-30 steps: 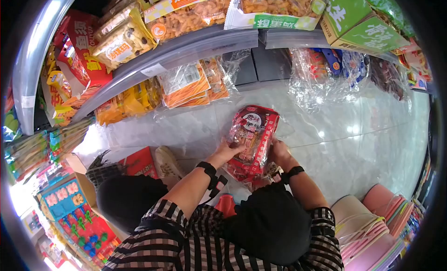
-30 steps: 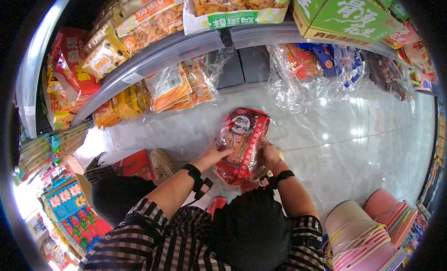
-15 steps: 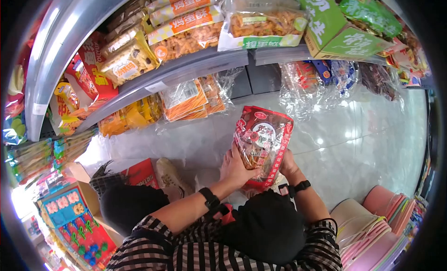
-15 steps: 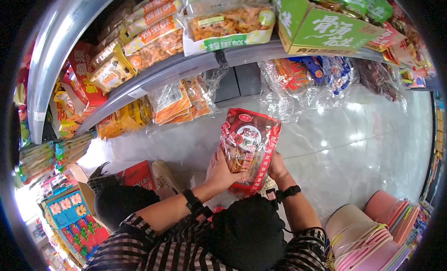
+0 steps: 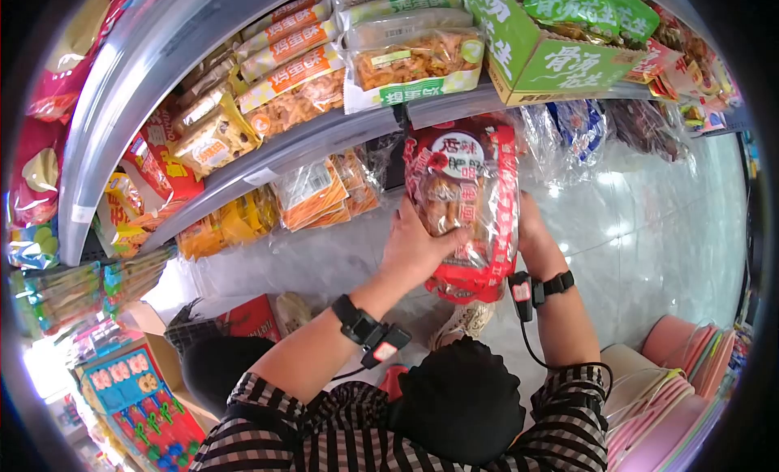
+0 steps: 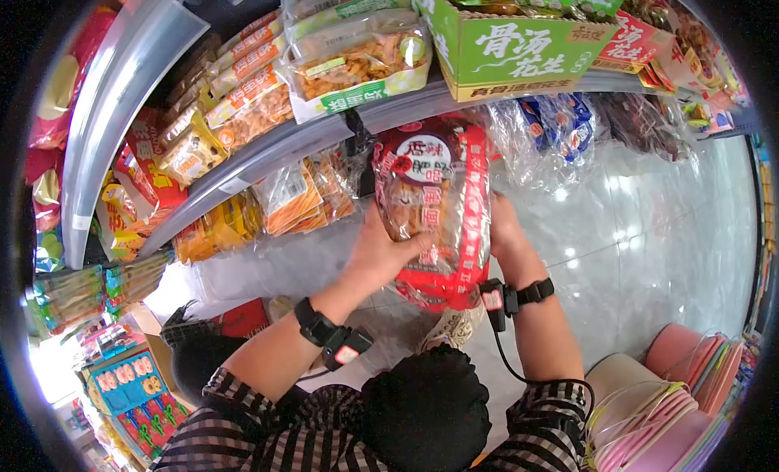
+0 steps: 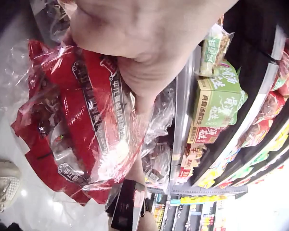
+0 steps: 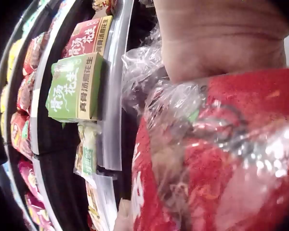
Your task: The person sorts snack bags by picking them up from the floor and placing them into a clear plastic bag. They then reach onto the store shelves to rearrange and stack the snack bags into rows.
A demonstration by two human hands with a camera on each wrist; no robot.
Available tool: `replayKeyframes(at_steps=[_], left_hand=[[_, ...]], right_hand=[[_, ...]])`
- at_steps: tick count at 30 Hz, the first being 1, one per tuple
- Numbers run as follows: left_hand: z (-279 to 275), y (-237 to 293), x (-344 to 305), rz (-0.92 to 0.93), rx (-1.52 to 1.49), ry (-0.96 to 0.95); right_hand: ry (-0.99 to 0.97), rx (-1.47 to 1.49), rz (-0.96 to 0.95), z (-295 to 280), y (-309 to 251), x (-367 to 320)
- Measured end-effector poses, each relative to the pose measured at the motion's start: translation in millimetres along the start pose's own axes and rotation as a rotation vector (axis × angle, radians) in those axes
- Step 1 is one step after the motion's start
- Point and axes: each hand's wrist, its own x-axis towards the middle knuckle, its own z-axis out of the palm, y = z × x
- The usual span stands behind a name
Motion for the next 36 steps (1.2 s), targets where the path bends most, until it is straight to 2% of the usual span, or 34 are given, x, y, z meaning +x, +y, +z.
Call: replayKeyframes(at_steps=[3, 4, 5, 7, 9, 11, 13, 15, 17, 18, 19, 21, 23, 24, 26, 29, 31, 33, 35, 36], left_hand=[[-5, -4, 16, -0.07, -0.157, 0.042], [-5, -13, 26, -0.05, -0.181, 0.062], [-6, -24, 33, -0.048, -0.177, 0.052], [-18, -22, 42, 0.003, -0.193, 0.138], [-27, -14, 55, -0.01, -0.208, 0.142], [-32, -9, 70, 0.034, -0.029, 0.344], [-34, -8, 89, -0.021, -0.049, 0.343], [-29, -19, 102, -0.145, 0.161, 0.401], [-30, -10, 99, -0.197, 0.21, 0.345], [-29, -6, 98, -0.22, 0.255, 0.322], [-29, -3, 97, -0.242, 0.298, 0.299], [-36, 5, 94, -0.292, 0.271, 0.246], [-36, 6, 91, -0.279, 0.314, 0.198], [-31, 1, 88, -0.186, 0.294, 0.253], [-23, -7, 88, -0.189, 0.268, 0.252], [-25, -7, 84, -0.131, 0.254, 0.287], [-35, -2, 83, -0.045, 0.279, 0.373], [-37, -9, 92, -0.087, 0.275, 0.352], [-35, -28, 100, 0.107, 0.298, 0.417], [-36, -31, 96, 0.152, 0.314, 0.444]], right_hand=[[0.042, -0.093, -0.057, 28, -17, 2], [-0.11, -0.052, -0.108, 33, -17, 10], [-0.102, -0.046, -0.109, 38, -17, 15], [0.047, -0.065, -0.134, 77, -35, 8], [0.02, -0.093, -0.163, 85, -46, 18], [-0.005, -0.118, -0.196, 86, -52, 37], [-0.079, -0.114, -0.13, 83, -55, 62], [-0.016, -0.097, -0.099, 72, -37, 81], [-0.12, -0.073, -0.248, 55, -22, 90], [-0.096, -0.117, -0.088, 60, -33, 63], [-0.099, -0.123, -0.082, 56, -28, 47], [-0.009, -0.477, -0.373, 49, -15, 19], [0.01, -0.428, -0.429, 46, 23, 5], [0.044, -0.374, -0.488, 50, 34, 2], [0.01, -0.319, -0.443, 55, 40, 7], [-0.001, -0.292, -0.402, 59, 32, 33], [0.004, -0.375, -0.294, 64, 17, 53], [-0.011, -0.412, -0.26, 69, 3, 76], [-0.032, -0.442, -0.229, 69, 0, 88], [-0.013, -0.576, -0.27, 67, 4, 94]])
